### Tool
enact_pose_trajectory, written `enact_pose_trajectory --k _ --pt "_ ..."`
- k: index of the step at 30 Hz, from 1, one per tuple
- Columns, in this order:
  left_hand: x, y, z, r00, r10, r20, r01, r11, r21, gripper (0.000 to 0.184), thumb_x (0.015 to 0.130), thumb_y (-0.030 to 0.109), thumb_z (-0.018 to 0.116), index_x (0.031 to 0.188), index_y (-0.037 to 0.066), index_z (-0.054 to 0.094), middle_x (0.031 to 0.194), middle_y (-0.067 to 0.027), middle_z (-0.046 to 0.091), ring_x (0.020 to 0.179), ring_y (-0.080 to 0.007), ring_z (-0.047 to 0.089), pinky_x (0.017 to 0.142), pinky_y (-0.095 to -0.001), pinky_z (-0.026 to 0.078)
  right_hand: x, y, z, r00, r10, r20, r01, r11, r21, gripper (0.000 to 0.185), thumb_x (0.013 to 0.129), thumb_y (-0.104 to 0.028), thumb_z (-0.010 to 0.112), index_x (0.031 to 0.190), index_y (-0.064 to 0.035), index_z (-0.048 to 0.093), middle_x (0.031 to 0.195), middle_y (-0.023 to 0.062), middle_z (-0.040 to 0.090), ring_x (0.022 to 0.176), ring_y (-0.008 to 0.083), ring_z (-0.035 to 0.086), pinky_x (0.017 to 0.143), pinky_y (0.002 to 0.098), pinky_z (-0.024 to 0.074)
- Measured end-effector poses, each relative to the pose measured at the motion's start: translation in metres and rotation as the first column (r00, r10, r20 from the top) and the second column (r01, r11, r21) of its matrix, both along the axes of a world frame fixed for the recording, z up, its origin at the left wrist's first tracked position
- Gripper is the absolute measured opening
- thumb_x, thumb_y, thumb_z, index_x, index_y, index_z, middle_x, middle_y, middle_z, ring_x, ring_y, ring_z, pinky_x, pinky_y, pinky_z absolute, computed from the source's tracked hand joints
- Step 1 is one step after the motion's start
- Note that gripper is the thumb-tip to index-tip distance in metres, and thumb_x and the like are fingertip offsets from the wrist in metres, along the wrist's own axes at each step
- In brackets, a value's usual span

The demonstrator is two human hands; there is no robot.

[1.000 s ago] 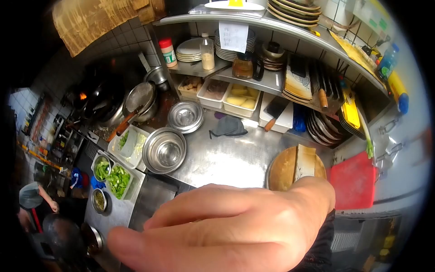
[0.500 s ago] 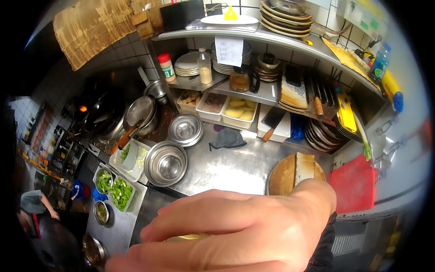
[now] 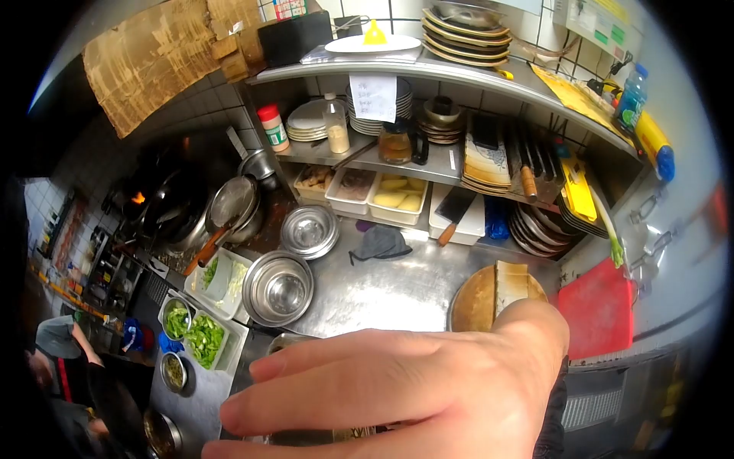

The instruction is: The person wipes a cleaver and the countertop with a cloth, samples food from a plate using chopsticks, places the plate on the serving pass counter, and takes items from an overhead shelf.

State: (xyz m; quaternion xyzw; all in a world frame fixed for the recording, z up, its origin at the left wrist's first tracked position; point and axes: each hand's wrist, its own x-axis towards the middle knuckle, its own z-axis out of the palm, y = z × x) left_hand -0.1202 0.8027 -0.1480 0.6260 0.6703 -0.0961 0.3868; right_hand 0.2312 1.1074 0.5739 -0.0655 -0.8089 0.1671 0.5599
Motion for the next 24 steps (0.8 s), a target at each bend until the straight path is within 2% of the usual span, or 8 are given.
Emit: enact_pose_trajectory --k 2,5,11,15,17,18,20,24 --pt "-0.001 -0.001 0.001 1.0 0.0 -0.015 0.001 0.998 0.059 0.033 0.088 0.029 0.054 0.095 0.003 0.072 0.105 -0.0209 0.07 0.101 -0.0376 0.067 0.091 -0.045 0.053 0.003 0.004 -0.001 0.999 0.035 -0.004 -0.035 0.999 0.031 0.02 0.084 -0.006 0.069 0.068 -0.0156 0.062 0.076 0.0001 0.073 0.067 0.0124 0.066 0.061 0.0226 0.0544" --pt "0.007 0.001 0.011 0.951 0.309 -0.002 -0.309 0.95 0.041 0.034 0.089 0.031 0.053 0.098 0.005 0.072 0.109 -0.0202 0.07 0.104 -0.0387 0.066 0.093 -0.0462 0.052 0.011 0.015 -0.009 0.985 0.172 -0.006 -0.172 0.985 0.036 0.016 0.083 -0.008 0.071 0.085 -0.0125 0.056 0.084 0.0038 0.073 0.073 0.017 0.067 0.066 0.0265 0.0552" --pt "0.013 0.018 0.035 0.985 0.154 -0.08 -0.161 0.983 -0.088 0.034 0.091 0.033 0.052 0.106 0.01 0.073 0.114 -0.0177 0.069 0.109 -0.0389 0.064 0.095 -0.0463 0.051 0.029 0.04 -0.039 0.834 0.549 0.045 -0.529 0.821 -0.216 0.052 0.08 -0.012 0.077 0.12 -0.0063 0.044 0.099 0.0113 0.072 0.084 0.0262 0.069 0.077 0.0343 0.0568" --pt "0.022 0.009 0.053 0.88 0.454 0.141 -0.464 0.885 0.046 0.028 0.091 0.028 0.055 0.106 0.012 0.072 0.114 -0.0145 0.071 0.111 -0.035 0.065 0.093 -0.0428 0.052 0.035 0.058 -0.062 0.738 0.673 0.048 -0.605 0.691 -0.395 0.08 0.077 -0.014 0.08 0.143 -0.0022 0.036 0.11 0.0163 0.071 0.092 0.0323 0.069 0.084 0.0395 0.0579" --pt "0.024 0.006 0.058 0.868 0.449 0.214 -0.468 0.882 0.05 0.025 0.09 0.025 0.057 0.105 0.012 0.072 0.114 -0.0131 0.071 0.112 -0.0333 0.065 0.093 -0.0412 0.053 0.041 0.071 -0.071 0.737 0.673 0.054 -0.575 0.668 -0.472 0.093 0.075 -0.011 0.082 0.151 -0.0006 0.029 0.116 0.0187 0.069 0.101 0.033 0.068 0.091 0.0412 0.0554" --pt "0.031 0.004 0.069 0.8 0.568 0.194 -0.578 0.816 -0.004 0.022 0.089 0.021 0.06 0.105 0.015 0.073 0.114 -0.0112 0.071 0.111 -0.0329 0.066 0.093 -0.0412 0.052 0.048 0.076 -0.075 0.775 0.628 0.072 -0.514 0.693 -0.506 0.1 0.072 -0.007 0.084 0.153 -0.0001 0.025 0.119 0.0197 0.067 0.107 0.0321 0.066 0.096 0.0416 0.0527" --pt "0.035 0.005 0.084 0.86 0.505 0.069 -0.507 0.862 0.009 0.03 0.086 0.025 0.064 0.11 0.01 0.073 0.11 -0.0189 0.071 0.108 -0.0352 0.067 0.092 -0.0419 0.053 0.06 0.09 -0.085 0.858 0.502 0.108 -0.36 0.739 -0.57 0.114 0.068 0.0 0.086 0.158 0.001 0.015 0.126 0.0218 0.063 0.121 0.0303 0.062 0.106 0.0423 0.0472" --pt "0.049 0.003 0.096 0.856 0.516 -0.035 -0.517 0.856 -0.02 0.039 0.084 0.029 0.066 0.111 0.003 0.072 0.102 -0.0258 0.071 0.103 -0.0376 0.068 0.09 -0.0425 0.053 0.056 0.142 -0.131 0.975 0.069 0.212 0.082 0.772 -0.63 0.101 0.074 -0.004 0.08 0.157 -0.0049 0.023 0.128 0.0153 0.062 0.123 0.0278 0.059 0.106 0.0404 0.0466"
